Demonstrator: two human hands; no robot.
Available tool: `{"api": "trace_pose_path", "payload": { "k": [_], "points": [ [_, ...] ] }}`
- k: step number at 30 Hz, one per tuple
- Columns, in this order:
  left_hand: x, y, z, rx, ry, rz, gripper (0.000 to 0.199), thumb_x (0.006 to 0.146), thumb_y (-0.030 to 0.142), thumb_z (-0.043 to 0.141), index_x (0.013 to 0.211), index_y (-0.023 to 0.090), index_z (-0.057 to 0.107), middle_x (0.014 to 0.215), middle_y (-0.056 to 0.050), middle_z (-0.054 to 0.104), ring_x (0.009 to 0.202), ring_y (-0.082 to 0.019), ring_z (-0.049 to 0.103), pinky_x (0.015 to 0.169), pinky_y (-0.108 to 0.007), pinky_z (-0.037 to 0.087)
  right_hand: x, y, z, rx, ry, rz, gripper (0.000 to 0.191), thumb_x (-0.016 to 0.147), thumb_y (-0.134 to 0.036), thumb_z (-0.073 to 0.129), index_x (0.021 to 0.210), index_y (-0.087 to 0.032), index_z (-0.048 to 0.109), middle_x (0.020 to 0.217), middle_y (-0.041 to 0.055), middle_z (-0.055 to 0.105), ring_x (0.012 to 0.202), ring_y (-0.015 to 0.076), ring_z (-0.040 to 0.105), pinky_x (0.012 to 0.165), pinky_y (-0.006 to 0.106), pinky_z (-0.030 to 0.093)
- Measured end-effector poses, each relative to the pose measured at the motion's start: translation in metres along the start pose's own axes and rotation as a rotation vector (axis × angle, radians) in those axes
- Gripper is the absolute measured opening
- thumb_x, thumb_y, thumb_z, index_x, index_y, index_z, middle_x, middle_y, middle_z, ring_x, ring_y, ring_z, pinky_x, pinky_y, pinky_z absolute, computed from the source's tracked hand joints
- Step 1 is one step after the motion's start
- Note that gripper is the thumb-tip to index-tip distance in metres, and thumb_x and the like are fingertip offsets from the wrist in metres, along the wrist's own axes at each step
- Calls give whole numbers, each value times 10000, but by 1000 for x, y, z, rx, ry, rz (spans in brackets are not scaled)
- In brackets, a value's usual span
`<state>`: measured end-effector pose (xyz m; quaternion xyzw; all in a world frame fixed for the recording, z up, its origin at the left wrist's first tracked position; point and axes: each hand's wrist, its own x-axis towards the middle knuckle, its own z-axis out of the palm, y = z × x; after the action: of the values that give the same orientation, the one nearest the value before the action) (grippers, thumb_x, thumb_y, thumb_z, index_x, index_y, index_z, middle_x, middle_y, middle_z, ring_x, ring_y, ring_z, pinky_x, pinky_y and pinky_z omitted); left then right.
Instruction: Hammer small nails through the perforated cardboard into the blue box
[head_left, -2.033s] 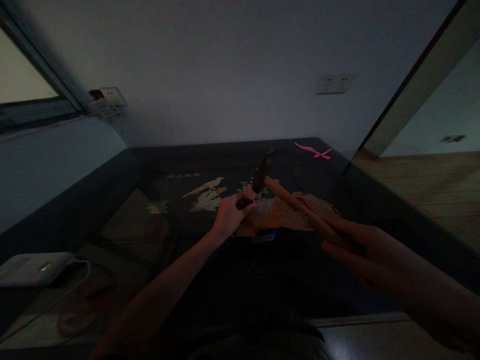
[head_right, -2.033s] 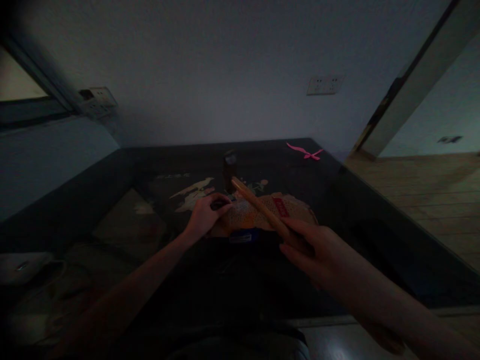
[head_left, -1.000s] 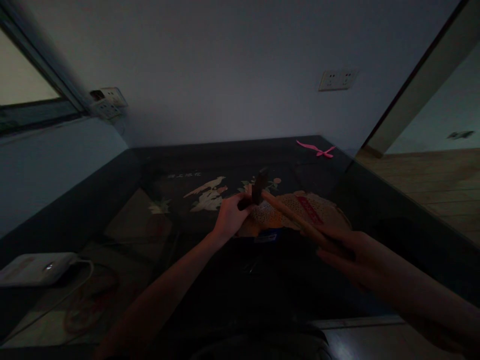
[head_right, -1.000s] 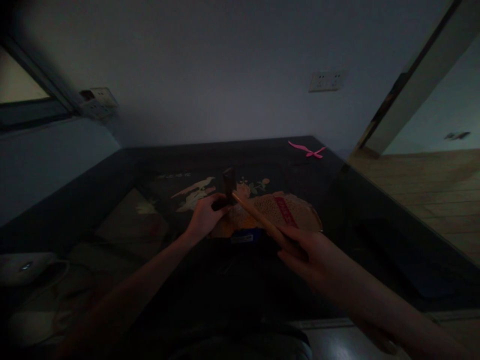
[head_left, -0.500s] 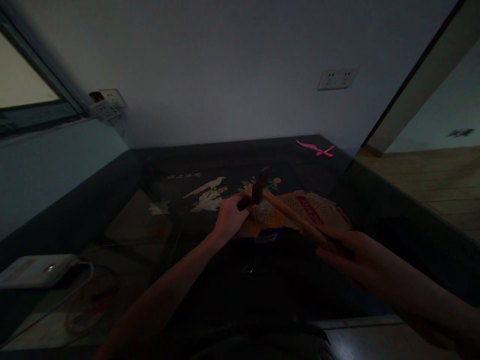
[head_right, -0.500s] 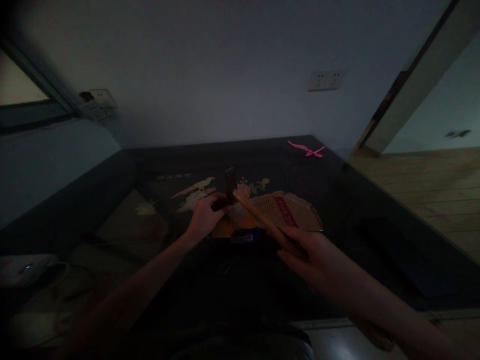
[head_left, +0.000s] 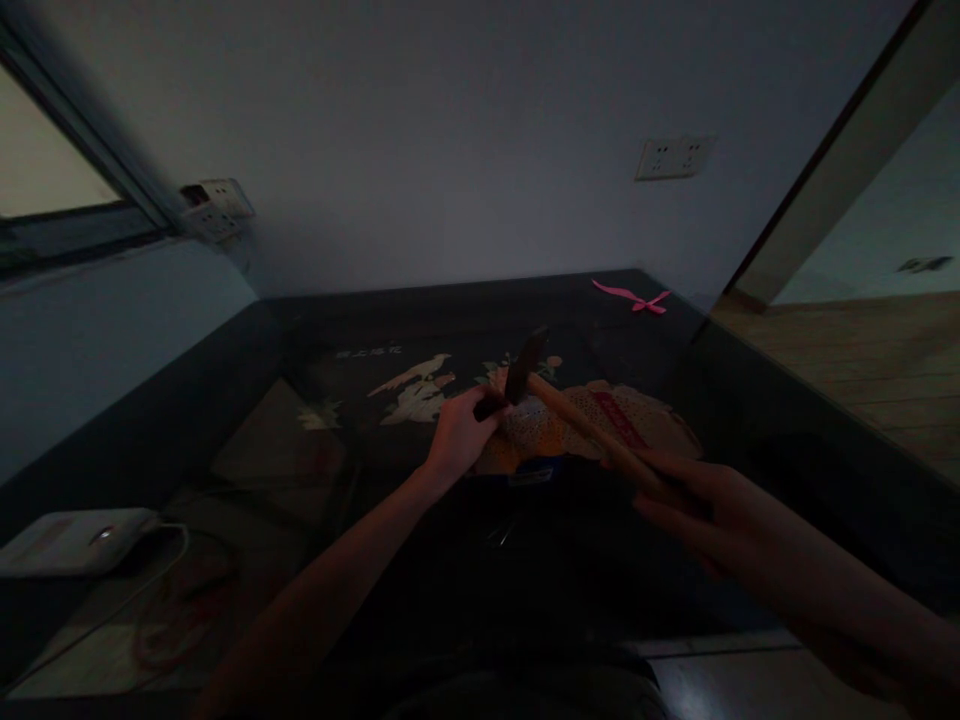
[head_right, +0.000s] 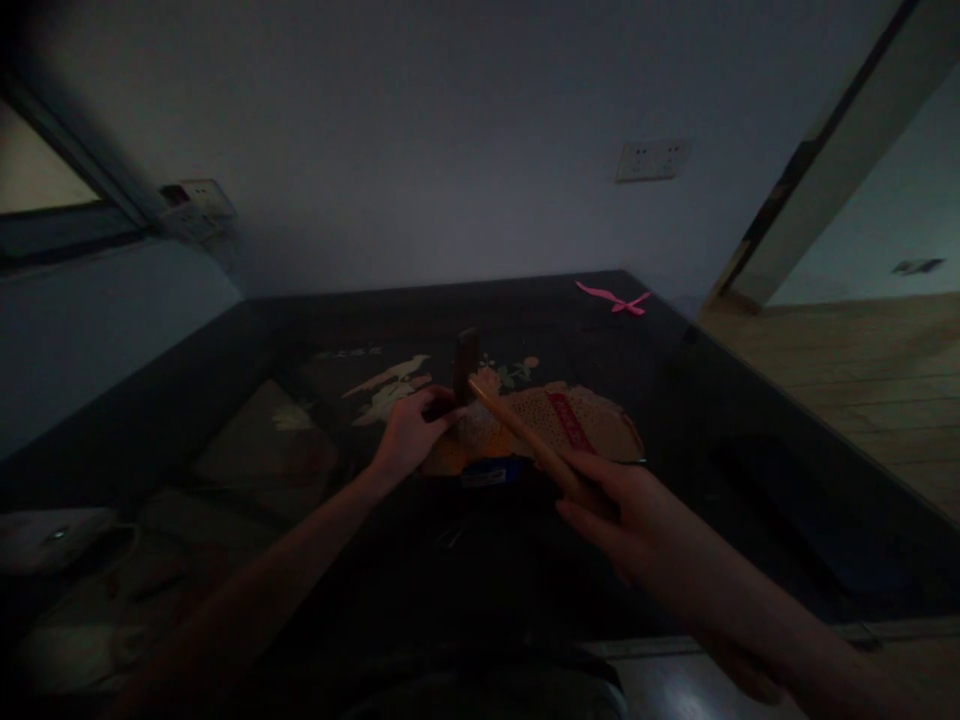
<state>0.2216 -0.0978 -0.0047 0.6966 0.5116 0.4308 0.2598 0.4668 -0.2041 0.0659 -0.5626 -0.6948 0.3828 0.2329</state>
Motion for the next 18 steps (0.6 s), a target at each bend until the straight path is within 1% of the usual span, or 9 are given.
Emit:
{"api": "trace_pose_path", "payload": {
  "k": [3,6,8,10,12,14,15,18],
  "points": [
    [0,2,-1,2,0,-3,61,783,150,647,831,180,669,832,-15,721,791,-173,675,748,-284,527,-2,-2,-1,1,26,0,352,827,-385,565,1097,-181,661,625,-2,587,450,113,502,346,190,362],
    [0,3,-1,23,2,-19,90,775,127,644,840,183,671,841,-17,723,798,-177,677,740,-285,527,-1,-1,0,-30,25,-45,310,824,-348,569,1068,-190,676,685,13,621,495,119,530,384,196,402],
    [0,2,0,32,2,-22,118,765,105,644,853,179,673,853,-23,724,803,-181,676,740,-286,524,0,-1,1,-45,4,-40,307,820,-330,566,1069,-191,680,646,2,600,458,110,500,367,194,394],
    [1,1,0,23,-2,-18,112,767,108,646,849,179,674,850,-23,722,804,-181,675,746,-288,521,-2,-3,1,-36,9,-1,313,815,-337,568,1065,-190,684,576,-16,553,410,102,457,327,188,354],
    [1,0,1,5,-1,-5,83,775,132,648,835,184,671,839,-16,719,801,-177,674,757,-290,522,-6,-6,1,-9,53,23,325,810,-362,575,1064,-195,688,560,-16,543,409,106,459,322,189,343],
    [1,-1,1,-6,4,6,66,778,142,649,824,187,664,833,-9,717,798,-171,674,762,-290,523,-9,-8,0,13,114,23,349,815,-390,568,1086,-203,683,574,-9,557,425,114,470,336,194,355],
    [0,-2,1,-8,5,9,63,778,141,649,821,186,662,834,-9,716,798,-170,674,765,-290,523,-10,-7,0,13,124,16,363,815,-399,567,1101,-205,679,580,-6,564,429,116,471,339,196,358],
    [0,-3,1,-2,2,5,63,781,147,647,833,179,664,838,-18,717,796,-175,674,754,-289,522,-6,-3,1,-11,66,-9,382,807,-388,578,1123,-197,673,583,-2,568,425,115,463,331,195,357]
  ]
}}
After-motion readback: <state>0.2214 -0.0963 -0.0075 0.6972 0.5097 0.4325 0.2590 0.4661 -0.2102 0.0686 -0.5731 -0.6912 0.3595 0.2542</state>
